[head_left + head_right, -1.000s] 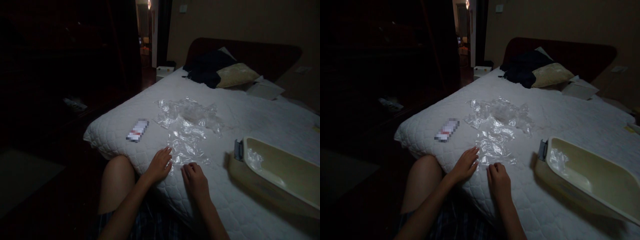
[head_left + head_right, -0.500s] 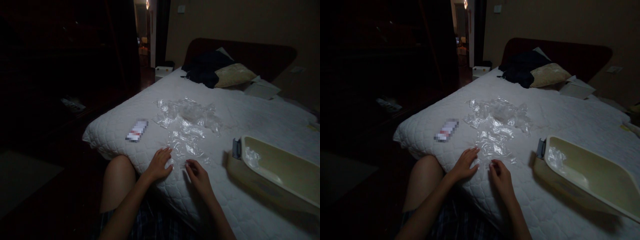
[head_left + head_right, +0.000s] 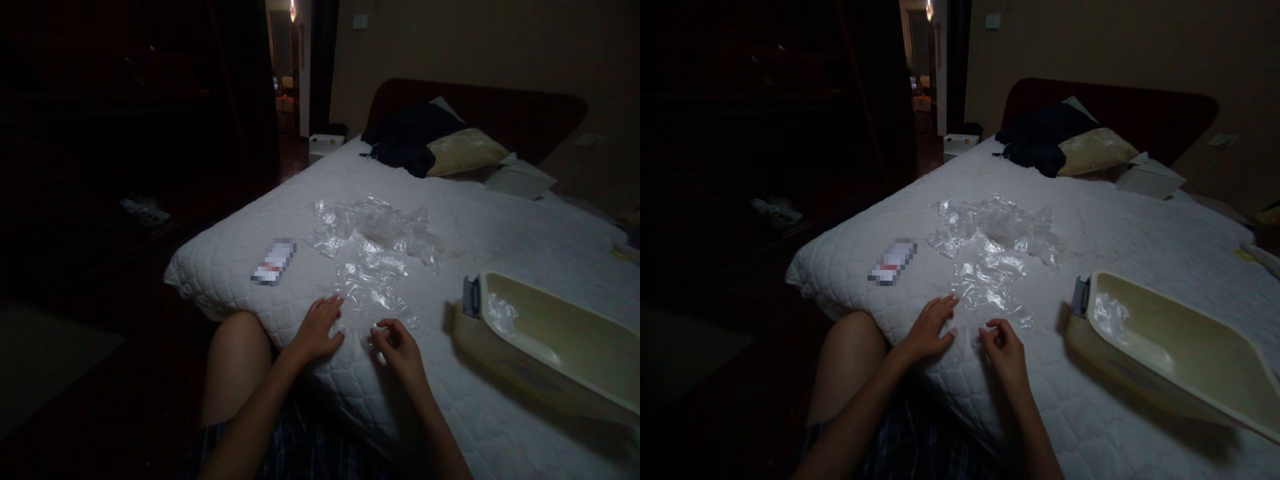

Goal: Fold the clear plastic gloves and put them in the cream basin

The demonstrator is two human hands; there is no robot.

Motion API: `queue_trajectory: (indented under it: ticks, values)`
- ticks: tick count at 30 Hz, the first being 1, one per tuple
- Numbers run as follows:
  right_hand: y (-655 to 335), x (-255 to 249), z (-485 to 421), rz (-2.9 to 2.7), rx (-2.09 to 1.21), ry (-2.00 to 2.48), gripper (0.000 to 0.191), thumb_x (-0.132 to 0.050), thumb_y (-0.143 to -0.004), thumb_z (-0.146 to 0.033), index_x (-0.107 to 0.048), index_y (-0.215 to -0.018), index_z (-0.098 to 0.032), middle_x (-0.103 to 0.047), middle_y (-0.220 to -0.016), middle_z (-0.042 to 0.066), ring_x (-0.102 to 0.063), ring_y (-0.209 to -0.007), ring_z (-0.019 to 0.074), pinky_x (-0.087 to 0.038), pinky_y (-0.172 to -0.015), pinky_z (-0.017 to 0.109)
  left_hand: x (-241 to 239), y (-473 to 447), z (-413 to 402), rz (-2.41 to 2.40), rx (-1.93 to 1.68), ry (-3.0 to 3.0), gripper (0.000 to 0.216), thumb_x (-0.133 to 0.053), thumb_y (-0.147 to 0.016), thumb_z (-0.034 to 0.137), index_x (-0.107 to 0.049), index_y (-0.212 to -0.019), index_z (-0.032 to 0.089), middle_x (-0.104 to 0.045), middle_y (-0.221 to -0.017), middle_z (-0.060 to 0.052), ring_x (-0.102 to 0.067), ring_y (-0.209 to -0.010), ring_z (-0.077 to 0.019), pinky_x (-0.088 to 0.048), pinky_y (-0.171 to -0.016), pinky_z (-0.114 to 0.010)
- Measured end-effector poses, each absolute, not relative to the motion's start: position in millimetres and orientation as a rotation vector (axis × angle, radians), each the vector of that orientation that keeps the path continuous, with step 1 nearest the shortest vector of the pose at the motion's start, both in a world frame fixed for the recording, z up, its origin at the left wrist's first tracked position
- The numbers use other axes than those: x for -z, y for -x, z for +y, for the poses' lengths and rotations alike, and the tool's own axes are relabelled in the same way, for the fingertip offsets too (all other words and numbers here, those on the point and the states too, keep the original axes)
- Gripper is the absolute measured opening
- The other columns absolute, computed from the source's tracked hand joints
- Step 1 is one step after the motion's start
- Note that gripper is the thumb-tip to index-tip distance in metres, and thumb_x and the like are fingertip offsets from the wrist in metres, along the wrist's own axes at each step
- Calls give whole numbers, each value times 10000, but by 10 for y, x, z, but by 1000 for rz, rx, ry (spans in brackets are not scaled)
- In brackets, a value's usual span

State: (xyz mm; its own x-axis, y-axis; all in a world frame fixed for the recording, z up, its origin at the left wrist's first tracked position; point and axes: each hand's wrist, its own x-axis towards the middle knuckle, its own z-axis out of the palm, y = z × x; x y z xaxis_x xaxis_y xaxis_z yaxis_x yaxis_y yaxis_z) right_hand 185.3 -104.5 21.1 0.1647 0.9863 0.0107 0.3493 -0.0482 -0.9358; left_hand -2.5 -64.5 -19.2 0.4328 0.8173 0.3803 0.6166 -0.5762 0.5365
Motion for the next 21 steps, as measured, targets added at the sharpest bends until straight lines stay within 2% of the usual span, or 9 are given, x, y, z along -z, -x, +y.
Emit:
queue_trajectory:
  ticks: [3,6,8,11,14,16,17,19,21]
  values:
    - [-1866,-190,-1119,-1275,-1052,1580,354,-563,-674,-504,-513,-829,-190,-464,-510,-63,-494,-406,123,-407,-404,244,173,48,-643,1204,-924,-2306,586,-525,-652,178,-406,-1225,191,-452,-1285,-92,-349,-1226,-229,-253,-1020,-476]
    - [-1900,-140,-1205,-1273,-1197,1604,363,-539,-680,-516,-491,-857,-203,-461,-520,-80,-479,-339,115,-377,-333,234,127,92,-630,1148,-1003,-2169,569,-500,-635,158,-454,-1202,174,-559,-1158,-85,-371,-1208,-239,-285,-1004,-467]
    - [-1941,-130,-1245,-1361,-1236,1640,338,-525,-693,-505,-498,-845,-204,-469,-502,-82,-478,-324,118,-371,-325,232,89,126,-612,1109,-1062,-2024,466,-483,-656,166,-538,-1118,167,-619,-1044,-76,-425,-1164,-246,-328,-977,-456]
    - [-2023,-201,-1250,-1568,-1083,1719,288,-494,-733,-478,-534,-769,-196,-508,-489,-52,-517,-387,133,-400,-387,242,45,160,-572,1117,-1154,-1785,289,-443,-741,211,-628,-960,170,-638,-1015,-75,-505,-1086,-240,-399,-918,-433]
    - [-2104,-314,-1182,-1703,-649,1827,297,-443,-782,-450,-569,-825,-185,-593,-596,8,-582,-544,168,-451,-520,279,43,152,-536,1164,-1268,-1713,269,-402,-810,258,-657,-808,172,-671,-904,-69,-552,-1018,-215,-433,-885,-408]
    - [-2142,-324,-1111,-1767,-338,1826,328,-413,-808,-419,-558,-970,-173,-640,-828,76,-608,-757,206,-470,-673,332,65,124,-530,1228,-1319,-1775,261,-413,-819,270,-647,-752,175,-674,-848,-62,-570,-976,-196,-447,-871,-391]
    - [-2156,-294,-1074,-1820,-213,1790,359,-408,-814,-407,-534,-1046,-164,-616,-986,113,-581,-902,228,-451,-766,366,79,108,-536,1273,-1326,-1834,238,-428,-817,272,-640,-773,174,-666,-896,-66,-562,-989,-192,-445,-876,-388]
    - [-2177,-169,-1016,-1959,-51,1712,442,-406,-821,-406,-466,-1171,-143,-470,-1242,160,-431,-1145,263,-361,-911,437,107,76,-562,1341,-1263,-2023,221,-468,-799,281,-610,-923,165,-597,-1097,-93,-497,-1091,-202,-405,-925,-407]
    - [-2203,-4,-993,-2083,35,1741,514,-401,-824,-426,-397,-1252,-141,-341,-1351,166,-293,-1245,292,-268,-964,511,124,55,-601,1337,-1081,-2263,355,-494,-785,296,-520,-1111,156,-481,-1255,-118,-383,-1204,-224,-320,-988,-452]
